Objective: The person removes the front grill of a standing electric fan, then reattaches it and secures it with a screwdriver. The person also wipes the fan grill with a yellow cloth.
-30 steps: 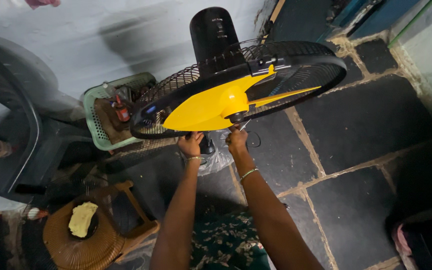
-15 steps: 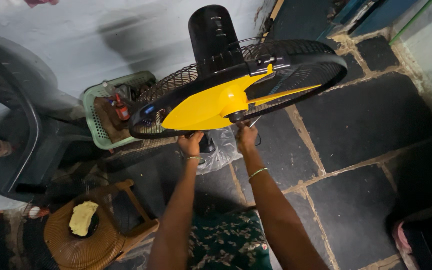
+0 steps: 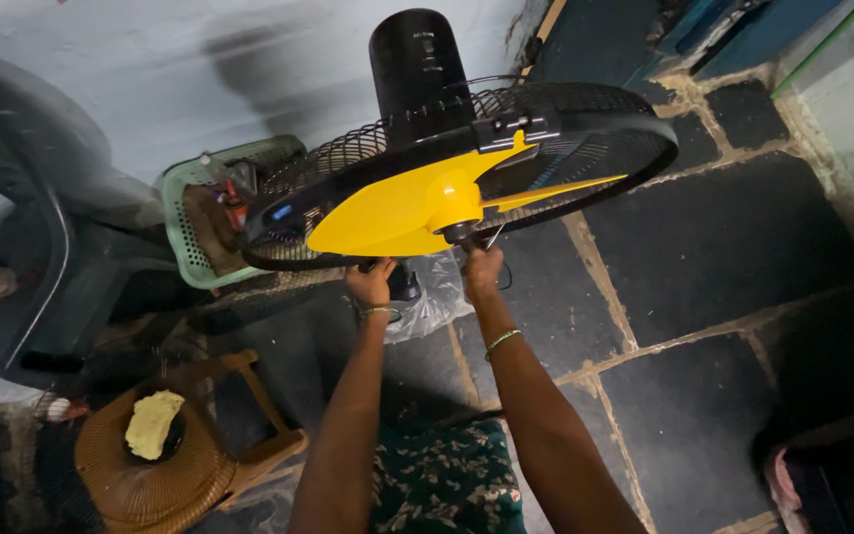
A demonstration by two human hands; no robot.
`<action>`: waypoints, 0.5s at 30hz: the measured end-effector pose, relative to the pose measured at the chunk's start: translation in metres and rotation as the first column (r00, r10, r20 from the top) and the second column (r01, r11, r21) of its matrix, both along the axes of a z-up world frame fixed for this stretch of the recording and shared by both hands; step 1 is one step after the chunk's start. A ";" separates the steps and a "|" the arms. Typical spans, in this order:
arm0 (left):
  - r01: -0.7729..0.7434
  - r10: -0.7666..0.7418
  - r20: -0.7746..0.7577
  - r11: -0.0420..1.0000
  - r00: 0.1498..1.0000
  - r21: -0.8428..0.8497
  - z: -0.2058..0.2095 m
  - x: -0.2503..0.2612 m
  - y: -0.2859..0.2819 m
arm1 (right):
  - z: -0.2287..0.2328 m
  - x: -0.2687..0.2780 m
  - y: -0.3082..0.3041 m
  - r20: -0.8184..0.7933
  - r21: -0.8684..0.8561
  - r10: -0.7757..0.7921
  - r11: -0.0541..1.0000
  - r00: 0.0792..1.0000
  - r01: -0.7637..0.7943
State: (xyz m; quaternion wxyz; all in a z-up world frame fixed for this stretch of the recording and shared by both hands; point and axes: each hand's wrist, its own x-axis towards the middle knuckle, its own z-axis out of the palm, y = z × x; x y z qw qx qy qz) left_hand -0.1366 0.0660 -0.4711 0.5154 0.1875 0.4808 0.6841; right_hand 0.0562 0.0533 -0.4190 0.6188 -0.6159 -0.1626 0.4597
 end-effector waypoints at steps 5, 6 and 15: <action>0.016 -0.017 -0.007 1.000 1.000 -0.009 0.001 -0.001 0.001 | -0.001 0.007 -0.001 -0.002 0.020 0.017 1.000 1.000 -0.017; 0.020 -0.020 -0.003 1.000 1.000 -0.008 0.002 -0.001 0.001 | 0.001 0.011 -0.003 -0.018 0.057 0.011 0.998 1.000 -0.010; 0.046 -0.018 0.173 0.986 0.985 -0.159 0.011 0.016 0.003 | 0.004 0.051 -0.003 0.047 0.057 -0.079 0.995 0.996 0.076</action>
